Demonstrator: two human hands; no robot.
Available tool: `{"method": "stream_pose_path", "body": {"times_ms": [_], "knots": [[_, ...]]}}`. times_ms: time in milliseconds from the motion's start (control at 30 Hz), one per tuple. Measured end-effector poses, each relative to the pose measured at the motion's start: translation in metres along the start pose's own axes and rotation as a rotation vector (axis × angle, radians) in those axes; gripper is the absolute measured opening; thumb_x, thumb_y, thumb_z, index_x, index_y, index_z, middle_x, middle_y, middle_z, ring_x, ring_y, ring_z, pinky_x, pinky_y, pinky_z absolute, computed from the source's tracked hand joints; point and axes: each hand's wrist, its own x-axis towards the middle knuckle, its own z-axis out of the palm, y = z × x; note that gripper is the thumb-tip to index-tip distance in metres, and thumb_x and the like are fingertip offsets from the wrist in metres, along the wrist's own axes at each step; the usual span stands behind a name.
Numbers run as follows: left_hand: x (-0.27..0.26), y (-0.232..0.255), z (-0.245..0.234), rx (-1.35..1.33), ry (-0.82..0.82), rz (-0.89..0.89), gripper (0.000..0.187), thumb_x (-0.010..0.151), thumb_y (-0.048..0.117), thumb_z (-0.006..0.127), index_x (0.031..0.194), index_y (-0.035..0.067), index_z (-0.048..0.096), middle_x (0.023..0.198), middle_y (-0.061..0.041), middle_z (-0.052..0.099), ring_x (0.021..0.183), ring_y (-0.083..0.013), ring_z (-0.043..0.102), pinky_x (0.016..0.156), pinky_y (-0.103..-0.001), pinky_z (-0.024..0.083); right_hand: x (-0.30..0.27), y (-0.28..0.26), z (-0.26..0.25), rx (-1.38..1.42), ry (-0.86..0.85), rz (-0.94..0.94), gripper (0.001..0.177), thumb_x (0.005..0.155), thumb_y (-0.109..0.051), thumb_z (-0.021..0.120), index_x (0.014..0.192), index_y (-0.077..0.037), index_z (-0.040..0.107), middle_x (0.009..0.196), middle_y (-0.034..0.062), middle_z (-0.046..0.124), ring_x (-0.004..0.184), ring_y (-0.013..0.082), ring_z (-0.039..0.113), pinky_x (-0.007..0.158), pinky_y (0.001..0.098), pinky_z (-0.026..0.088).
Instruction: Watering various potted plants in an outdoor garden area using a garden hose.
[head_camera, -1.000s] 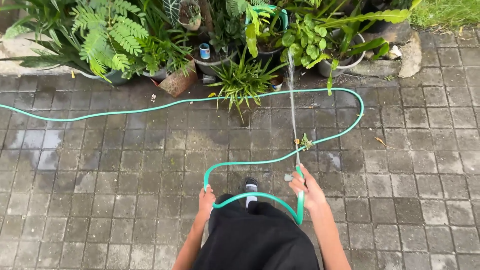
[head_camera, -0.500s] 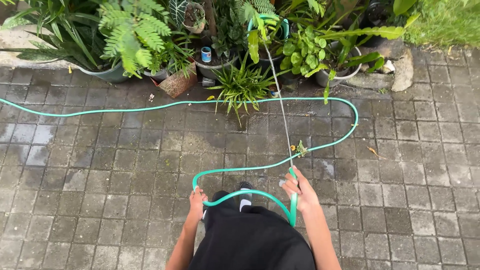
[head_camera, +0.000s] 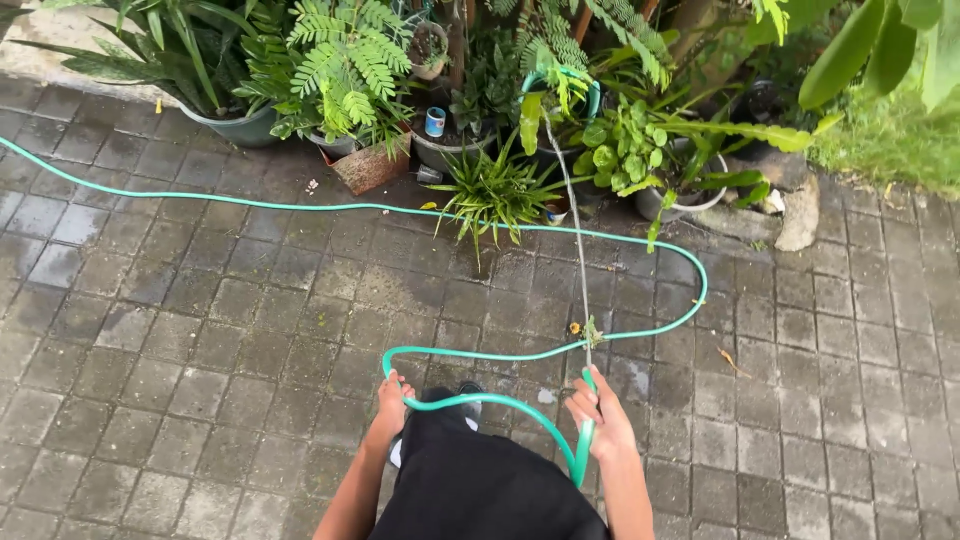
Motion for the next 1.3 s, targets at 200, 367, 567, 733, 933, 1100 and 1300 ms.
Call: {"method": "stream_pose_path", "body": {"times_ms": [200, 367, 567, 733, 933, 1100, 1300], "knots": [[0.003, -0.013, -0.007, -0.052, 0.011, 0.006, 0.035, 0.111, 0.039, 0.042, 0.092, 0.01, 0.046, 0.062, -0.002, 0.034, 0.051, -0.0168, 0.036, 0.054, -0.033, 0.033, -0.001, -0.014, -0.032, 0.167, -0.108, -0.005, 0.016, 0.112, -0.022, 0.042, 0.097, -0.016, 0.042, 0.058, -0.0055, 0.04, 0.037, 0.0048, 0.021, 0.034, 0.022, 0.025], [-0.002, -0.023, -0.025, -0.14, -0.019, -0.067, 0.037, 0.113, 0.042, 0.038, 0.091, 0.012, 0.044, 0.063, 0.0, 0.032, 0.053, -0.0175, 0.035, 0.058, -0.034, 0.033, -0.019, -0.002, -0.034, 0.036, 0.0, 0.054, 0.02, 0.111, -0.024, 0.043, 0.094, -0.017, 0.039, 0.057, -0.0048, 0.033, 0.036, 0.0048, 0.016, 0.034, 0.0223, 0.022], [-0.003, -0.029, -0.053, -0.121, 0.072, -0.035, 0.034, 0.112, 0.035, 0.042, 0.09, 0.01, 0.046, 0.063, -0.002, 0.033, 0.051, -0.0174, 0.034, 0.054, -0.033, 0.03, -0.024, 0.0, -0.056, 0.094, -0.025, 0.003, 0.026, 0.113, -0.029, 0.038, 0.09, -0.018, 0.039, 0.057, -0.0053, 0.035, 0.035, 0.0054, 0.017, 0.036, 0.0232, 0.024], [-0.01, -0.042, -0.104, -0.003, 0.083, -0.095, 0.036, 0.111, 0.038, 0.044, 0.094, 0.006, 0.049, 0.062, -0.003, 0.035, 0.053, -0.0197, 0.036, 0.054, -0.035, 0.034, -0.033, -0.014, -0.093, 0.159, -0.123, -0.043, 0.025, 0.11, -0.028, 0.048, 0.089, -0.017, 0.042, 0.057, -0.0055, 0.04, 0.038, 0.0045, 0.024, 0.032, 0.0215, 0.022], [-0.046, -0.118, -0.17, 0.035, 0.108, -0.022, 0.04, 0.109, 0.037, 0.048, 0.085, 0.006, 0.054, 0.057, -0.002, 0.035, 0.05, -0.0186, 0.036, 0.048, -0.035, 0.032, -0.068, 0.003, -0.089, -0.053, -0.013, 0.003, 0.025, 0.112, -0.028, 0.042, 0.09, -0.016, 0.042, 0.057, -0.0067, 0.037, 0.036, 0.0036, 0.019, 0.035, 0.0222, 0.022], [-0.074, -0.178, -0.221, 0.004, 0.169, 0.007, 0.042, 0.107, 0.04, 0.052, 0.096, 0.0, 0.061, 0.066, -0.009, 0.045, 0.056, -0.022, 0.044, 0.054, -0.038, 0.044, -0.092, 0.026, -0.113, -0.079, -0.061, 0.034, 0.026, 0.112, -0.028, 0.041, 0.09, -0.016, 0.042, 0.055, -0.0052, 0.036, 0.035, 0.0052, 0.019, 0.035, 0.0245, 0.025], [-0.14, -0.234, -0.265, -0.171, 0.178, -0.039, 0.037, 0.108, 0.034, 0.047, 0.085, 0.005, 0.054, 0.062, -0.004, 0.036, 0.053, -0.0197, 0.037, 0.054, -0.036, 0.034, -0.147, 0.046, -0.133, -0.112, -0.017, 0.011, 0.018, 0.112, -0.026, 0.041, 0.097, -0.016, 0.041, 0.056, -0.0059, 0.033, 0.036, 0.0043, 0.017, 0.036, 0.0227, 0.025]]}}
